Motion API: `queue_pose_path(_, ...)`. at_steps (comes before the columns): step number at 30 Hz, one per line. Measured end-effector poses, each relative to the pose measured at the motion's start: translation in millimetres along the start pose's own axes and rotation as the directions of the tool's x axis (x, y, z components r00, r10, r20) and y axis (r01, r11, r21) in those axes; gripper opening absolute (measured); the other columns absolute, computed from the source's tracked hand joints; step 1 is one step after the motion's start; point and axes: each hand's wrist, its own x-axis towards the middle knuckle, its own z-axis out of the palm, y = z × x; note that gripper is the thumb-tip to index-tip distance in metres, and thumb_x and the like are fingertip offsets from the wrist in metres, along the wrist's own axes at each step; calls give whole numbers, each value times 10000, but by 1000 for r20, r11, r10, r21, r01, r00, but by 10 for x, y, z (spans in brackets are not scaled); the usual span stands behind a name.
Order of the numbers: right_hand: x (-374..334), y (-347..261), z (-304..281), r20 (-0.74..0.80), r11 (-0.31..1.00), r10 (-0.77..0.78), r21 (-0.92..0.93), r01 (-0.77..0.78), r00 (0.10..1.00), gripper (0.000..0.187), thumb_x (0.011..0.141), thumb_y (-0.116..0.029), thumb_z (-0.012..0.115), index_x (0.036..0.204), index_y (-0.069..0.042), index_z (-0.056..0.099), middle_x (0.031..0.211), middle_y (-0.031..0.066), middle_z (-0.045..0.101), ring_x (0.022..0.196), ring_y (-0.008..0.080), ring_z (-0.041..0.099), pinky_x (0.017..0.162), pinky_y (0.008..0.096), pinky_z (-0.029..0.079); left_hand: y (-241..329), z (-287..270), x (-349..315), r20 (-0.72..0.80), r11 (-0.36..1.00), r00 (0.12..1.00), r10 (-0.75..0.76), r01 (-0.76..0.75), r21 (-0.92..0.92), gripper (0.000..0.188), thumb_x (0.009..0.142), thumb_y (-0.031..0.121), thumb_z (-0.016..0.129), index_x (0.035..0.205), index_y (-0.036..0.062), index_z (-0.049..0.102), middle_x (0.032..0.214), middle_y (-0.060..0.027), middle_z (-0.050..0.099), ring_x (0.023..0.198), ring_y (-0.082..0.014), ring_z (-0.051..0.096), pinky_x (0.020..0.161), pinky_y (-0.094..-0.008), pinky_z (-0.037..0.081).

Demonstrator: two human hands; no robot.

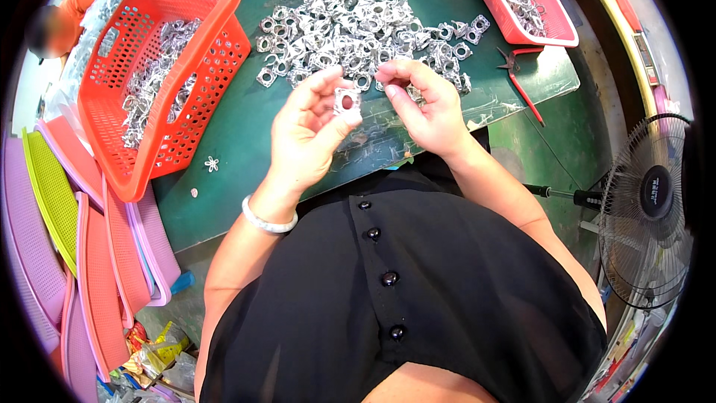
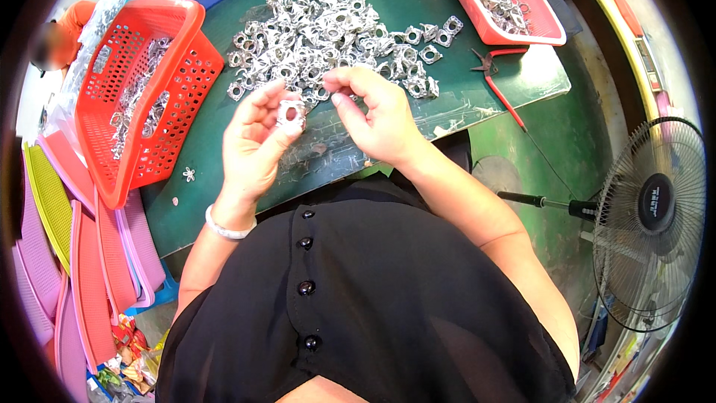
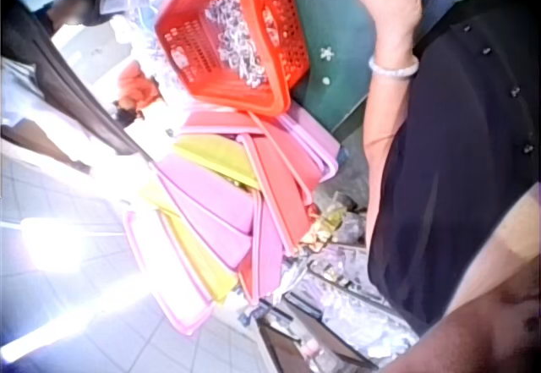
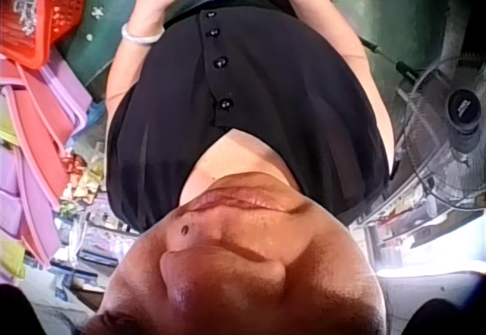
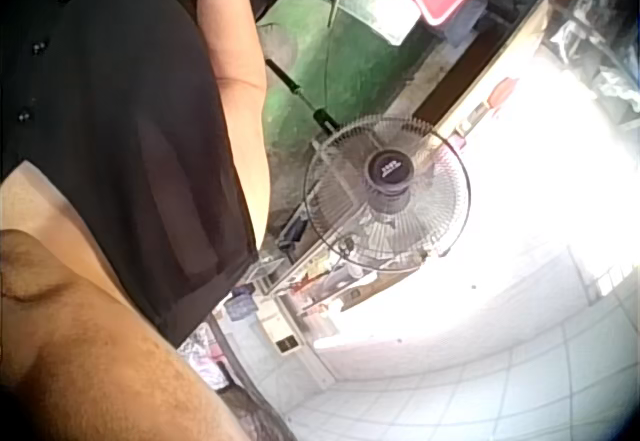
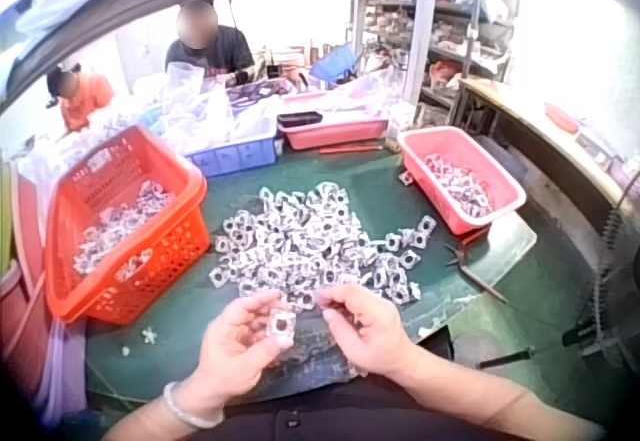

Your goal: The person repeatedly picks up small silver metal parts from a green table, inspects them by turning them over in both hands, and places them into a red basket. The process continues throughout the clip with no other tools used.

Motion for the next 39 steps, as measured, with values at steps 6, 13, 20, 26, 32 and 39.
queue_pose_path(6, 118, 61, -128, 84, 890, -131, -430, 154, 988, 228, 729, -5, 600, 955, -25, 588, 906, 100, 598, 840, 254, 574, 757, 341, 439, 554, -588, 257, -126, 646, 771, 624, -418, 638, 380, 764, -27, 645, 1129, -7, 540, 984, -73, 594, 893, -130, 563, 811, -258, 455)
queue_pose_path(13, 260, 144, -73, 155, 732, -128, -652, 199, 980, 210, 732, -101, 624, 936, -63, 594, 943, 73, 581, 921, 250, 531, 830, 361, 362, 1112, -1088, 353, -100, 94, 581, 807, 41, 995, 357, 772, 160, 674, 1083, 9, 583, 1028, -141, 600, 950, -230, 568, 844, -328, 435)
queue_pose_path(20, 447, 303, 26, 173, 612, -70, -770, 179, 982, 143, 717, -162, 638, 843, -95, 622, 826, 42, 560, 866, 232, 516, 819, 387, 349, 712, -570, 190, 51, 235, 730, 681, -284, 930, 230, 756, 38, 648, 981, 3, 614, 925, -112, 606, 871, -209, 576, 769, -300, 458)
queue_pose_path(26, 454, 254, -14, 180, 643, -236, -708, 292, 955, 126, 717, -120, 646, 837, -94, 619, 776, 25, 550, 790, 223, 524, 745, 348, 365, 179, -317, 112, -169, 887, 979, 115, -25, 460, 214, 807, 58, 629, 1010, -6, 605, 864, -18, 596, 728, -66, 531, 659, -195, 445)
queue_pose_path(32, 392, -8, -16, 306, 630, -457, -551, 547, 835, 156, 669, -77, 637, 819, -56, 601, 769, 33, 551, 682, 205, 524, 669, 339, 390, 167, -120, 154, -100, 953, 951, -293, 299, 57, 307, 862, 127, 583, 1123, -19, 512, 859, -33, 610, 699, -70, 551, 626, -189, 438)
queue_pose_path(39, 276, -113, 28, 334, 625, -528, -470, 623, 781, 206, 619, -88, 629, 814, -34, 592, 816, 54, 561, 720, 218, 532, 702, 356, 416, 82, -77, 168, -64, 938, 937, -342, 336, -84, 328, 852, 113, 600, 1129, -13, 477, 875, -42, 598, 710, -87, 560, 636, -212, 460)
